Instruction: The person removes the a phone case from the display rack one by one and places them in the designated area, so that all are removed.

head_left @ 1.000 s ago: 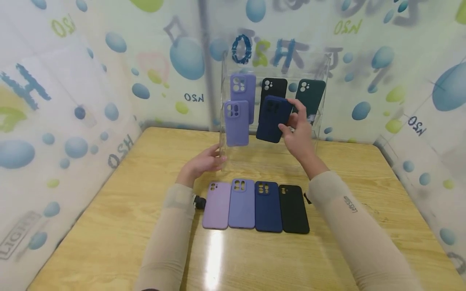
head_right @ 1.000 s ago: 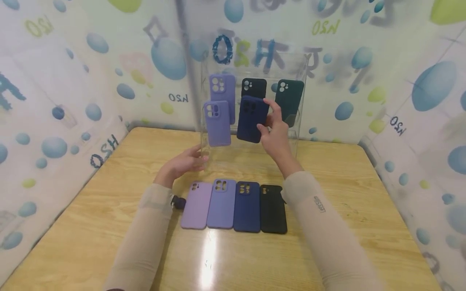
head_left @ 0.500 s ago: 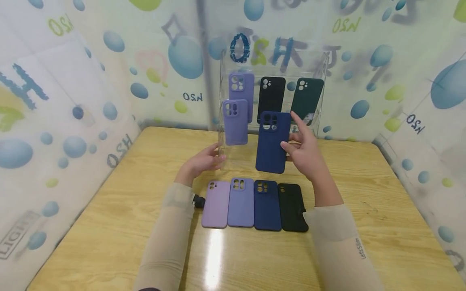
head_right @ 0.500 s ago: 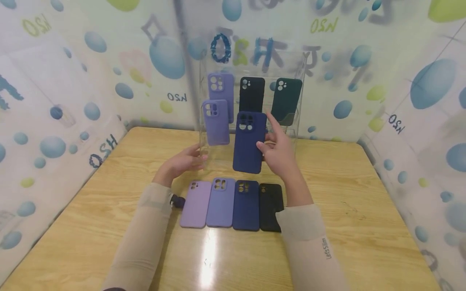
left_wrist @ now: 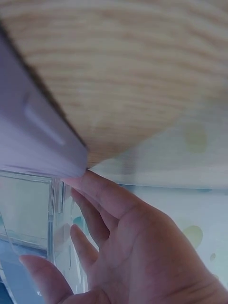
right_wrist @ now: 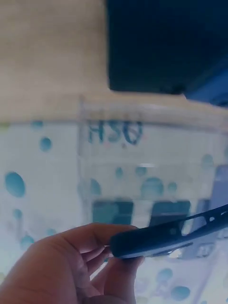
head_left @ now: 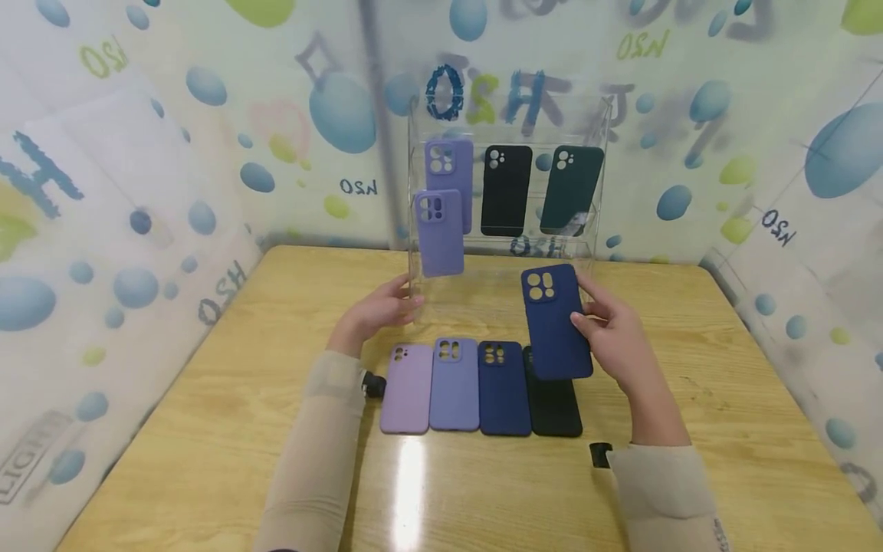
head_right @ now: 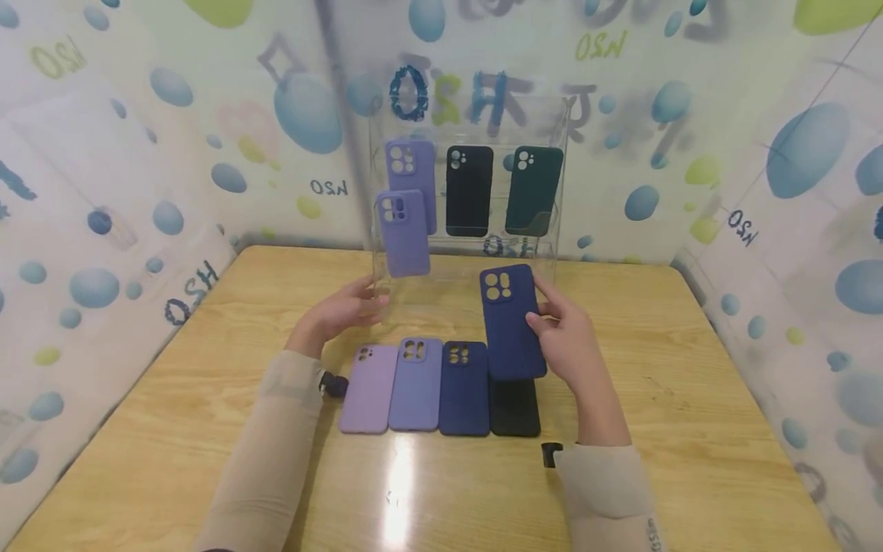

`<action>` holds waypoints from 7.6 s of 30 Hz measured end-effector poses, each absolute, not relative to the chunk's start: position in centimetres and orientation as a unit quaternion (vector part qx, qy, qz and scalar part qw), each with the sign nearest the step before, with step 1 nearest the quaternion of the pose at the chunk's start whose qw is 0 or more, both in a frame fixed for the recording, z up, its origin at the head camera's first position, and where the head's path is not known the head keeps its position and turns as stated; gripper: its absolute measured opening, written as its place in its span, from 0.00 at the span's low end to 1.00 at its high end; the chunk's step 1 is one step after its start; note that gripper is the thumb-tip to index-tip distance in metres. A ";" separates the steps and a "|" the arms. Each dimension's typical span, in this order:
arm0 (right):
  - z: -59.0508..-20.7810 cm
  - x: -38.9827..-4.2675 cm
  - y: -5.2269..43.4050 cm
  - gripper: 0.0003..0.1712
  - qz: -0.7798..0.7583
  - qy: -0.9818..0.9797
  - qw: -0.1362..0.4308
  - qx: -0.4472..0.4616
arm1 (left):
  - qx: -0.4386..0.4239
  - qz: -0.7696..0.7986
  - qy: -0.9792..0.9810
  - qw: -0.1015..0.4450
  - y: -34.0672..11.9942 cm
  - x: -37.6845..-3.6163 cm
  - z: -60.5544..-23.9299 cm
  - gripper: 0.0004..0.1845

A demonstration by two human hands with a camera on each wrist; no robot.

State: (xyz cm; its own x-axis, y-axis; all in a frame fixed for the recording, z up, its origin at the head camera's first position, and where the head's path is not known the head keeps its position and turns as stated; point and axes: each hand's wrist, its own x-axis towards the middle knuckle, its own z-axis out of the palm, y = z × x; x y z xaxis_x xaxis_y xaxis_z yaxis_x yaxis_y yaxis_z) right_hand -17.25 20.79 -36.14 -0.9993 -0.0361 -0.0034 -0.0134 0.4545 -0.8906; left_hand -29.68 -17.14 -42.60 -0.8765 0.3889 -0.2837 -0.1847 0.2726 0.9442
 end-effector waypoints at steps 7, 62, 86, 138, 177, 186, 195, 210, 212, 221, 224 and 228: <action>-38.7 -16.5 24.6 0.36 -0.479 0.876 0.029 0.048 | 0.064 0.598 0.761 0.242 -17.1 -29.6 -42.5 0.42; -42.3 -16.2 28.5 0.38 -0.395 0.897 0.180 0.080 | 0.047 0.579 0.776 0.244 -17.3 -29.8 -42.6 0.43; -41.7 -15.9 28.7 0.39 -0.414 0.893 0.157 0.076 | 0.047 0.586 0.770 0.245 -17.3 -29.7 -42.6 0.43; -28.4 -32.9 9.6 0.40 -0.542 0.819 0.140 -0.125 | 0.037 0.588 0.766 0.256 -17.4 -29.8 -42.4 0.45; -32.1 -33.2 6.9 0.37 -0.463 0.870 0.036 -0.168 | 0.037 0.592 0.763 0.256 -17.4 -30.0 -42.4 0.44; -33.0 -32.9 7.1 0.39 -0.472 0.864 0.003 -0.175 | 0.039 0.588 0.767 0.253 -17.4 -29.9 -42.4 0.44; -33.9 -33.0 7.0 0.41 -0.451 0.874 -0.025 -0.180 | 0.035 0.586 0.768 0.254 -17.3 -30.0 -42.3 0.45; -34.7 -32.2 7.5 0.39 -0.410 0.885 -0.081 -0.205 | 0.037 0.594 0.761 0.258 -17.1 -29.9 -42.6 0.44; -34.5 -32.1 7.5 0.38 -0.412 0.881 -0.100 -0.212 | 0.036 0.594 0.762 0.257 -17.2 -29.9 -42.7 0.45; -32.9 -31.6 8.3 0.39 -0.435 0.862 -0.145 -0.215 | 0.038 0.589 0.766 0.255 -17.3 -30.0 -42.5 0.45; -32.7 -31.5 8.6 0.38 -0.429 0.861 -0.160 -0.222 | 0.038 0.588 0.767 0.255 -17.3 -29.9 -42.5 0.45; -32.5 -31.2 8.8 0.38 -0.428 0.857 -0.182 -0.221 | 0.036 0.589 0.767 0.253 -17.3 -30.0 -42.5 0.44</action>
